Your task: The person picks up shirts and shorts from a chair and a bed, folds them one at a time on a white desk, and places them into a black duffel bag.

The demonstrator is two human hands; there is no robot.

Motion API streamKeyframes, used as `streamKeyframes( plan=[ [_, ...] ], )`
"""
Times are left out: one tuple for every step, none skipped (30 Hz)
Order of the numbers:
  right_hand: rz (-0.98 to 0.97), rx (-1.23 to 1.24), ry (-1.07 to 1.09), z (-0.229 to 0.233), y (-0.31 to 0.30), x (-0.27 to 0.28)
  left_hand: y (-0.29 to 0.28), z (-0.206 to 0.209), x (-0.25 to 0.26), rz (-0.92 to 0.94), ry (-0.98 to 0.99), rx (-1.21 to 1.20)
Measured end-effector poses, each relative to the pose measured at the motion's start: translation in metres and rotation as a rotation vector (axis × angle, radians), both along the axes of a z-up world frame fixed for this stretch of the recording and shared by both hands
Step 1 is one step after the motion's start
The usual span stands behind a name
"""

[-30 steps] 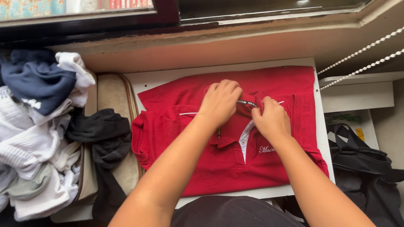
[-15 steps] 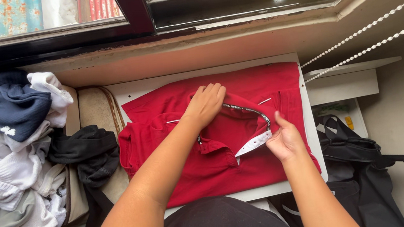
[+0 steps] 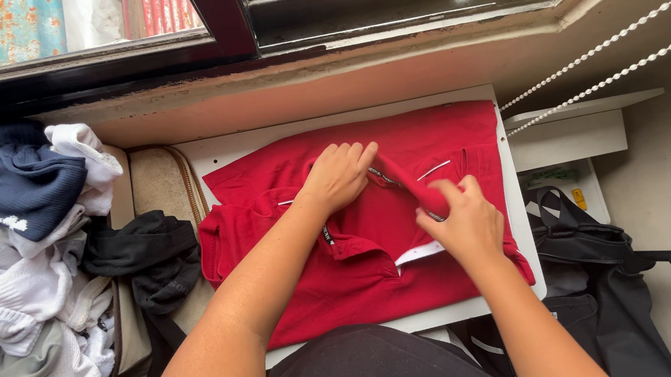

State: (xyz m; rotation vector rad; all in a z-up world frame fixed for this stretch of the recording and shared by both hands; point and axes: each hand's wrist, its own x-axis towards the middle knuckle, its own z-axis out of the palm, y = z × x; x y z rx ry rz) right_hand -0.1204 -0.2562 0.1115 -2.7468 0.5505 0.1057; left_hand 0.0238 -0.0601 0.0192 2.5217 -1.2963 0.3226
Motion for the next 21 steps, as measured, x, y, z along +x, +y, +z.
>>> streamKeyframes(
  plan=[
    [0.035, -0.057, -0.016, 0.002, 0.004, -0.002, -0.001, 0.005, 0.000, 0.017, 0.053, 0.009],
    [0.070, -0.113, -0.032, 0.003, 0.006, -0.003, -0.001, 0.010, 0.000, 0.035, 0.106, 0.017],
    [0.093, -0.183, -0.078, 0.002, 0.008, -0.004, -0.001, 0.014, 0.000, 0.054, 0.159, 0.026],
    [0.115, -0.253, -0.124, 0.000, 0.008, -0.004, -0.003, 0.015, 0.000, 0.078, 0.176, 0.003],
    [0.140, -0.321, -0.169, -0.001, 0.009, -0.004, -0.005, 0.016, 0.000, 0.103, 0.195, -0.018],
    [0.149, -0.367, -0.121, -0.002, 0.011, -0.003, -0.008, 0.014, 0.000, 0.128, 0.213, -0.039],
    [0.159, -0.415, -0.070, -0.003, 0.014, -0.002, -0.012, 0.012, -0.001, 0.177, 0.277, -0.075],
    [0.168, -0.462, -0.020, -0.003, 0.017, -0.002, -0.016, 0.008, -0.002, 0.226, 0.341, -0.111],
    [0.202, -0.441, 0.028, -0.004, 0.022, 0.000, -0.020, 0.006, 0.000, 0.273, 0.400, -0.147],
    [0.237, -0.420, 0.077, -0.004, 0.027, 0.002, -0.022, 0.003, 0.000, 0.274, 0.371, -0.187],
    [0.272, -0.401, 0.124, -0.004, 0.029, 0.004, -0.024, 0.001, 0.002, 0.275, 0.341, -0.229],
    [0.247, -0.328, 0.208, -0.004, 0.027, 0.007, -0.025, -0.001, 0.003, 0.276, 0.310, -0.270],
    [0.225, -0.251, 0.291, -0.006, 0.024, 0.011, -0.022, -0.001, 0.004, 0.288, 0.310, -0.305],
    [0.205, -0.173, 0.374, -0.009, 0.019, 0.015, -0.016, 0.001, 0.004, 0.299, 0.310, -0.340],
    [0.232, -0.099, 0.192, -0.013, 0.009, 0.019, -0.010, 0.003, 0.004, 0.312, 0.308, -0.376],
    [0.258, -0.023, 0.011, -0.017, -0.006, 0.025, -0.001, 0.005, 0.002, 0.359, 0.371, -0.386],
    [0.283, 0.057, -0.172, -0.022, -0.021, 0.031, 0.012, 0.007, -0.002, 0.408, 0.433, -0.395],
    [0.370, -0.011, -0.255, -0.027, -0.036, 0.036, 0.025, 0.009, -0.007, 0.458, 0.494, -0.404],
    [0.456, -0.078, -0.340, -0.033, -0.051, 0.043, 0.041, 0.010, -0.015, 0.459, 0.442, -0.355],
    [0.542, -0.145, -0.426, -0.040, -0.061, 0.048, 0.057, 0.010, -0.024, 0.460, 0.390, -0.306],
    [0.561, -0.157, -0.388, -0.048, -0.067, 0.052, 0.069, 0.011, -0.030, 0.460, 0.339, -0.257]
  ],
)
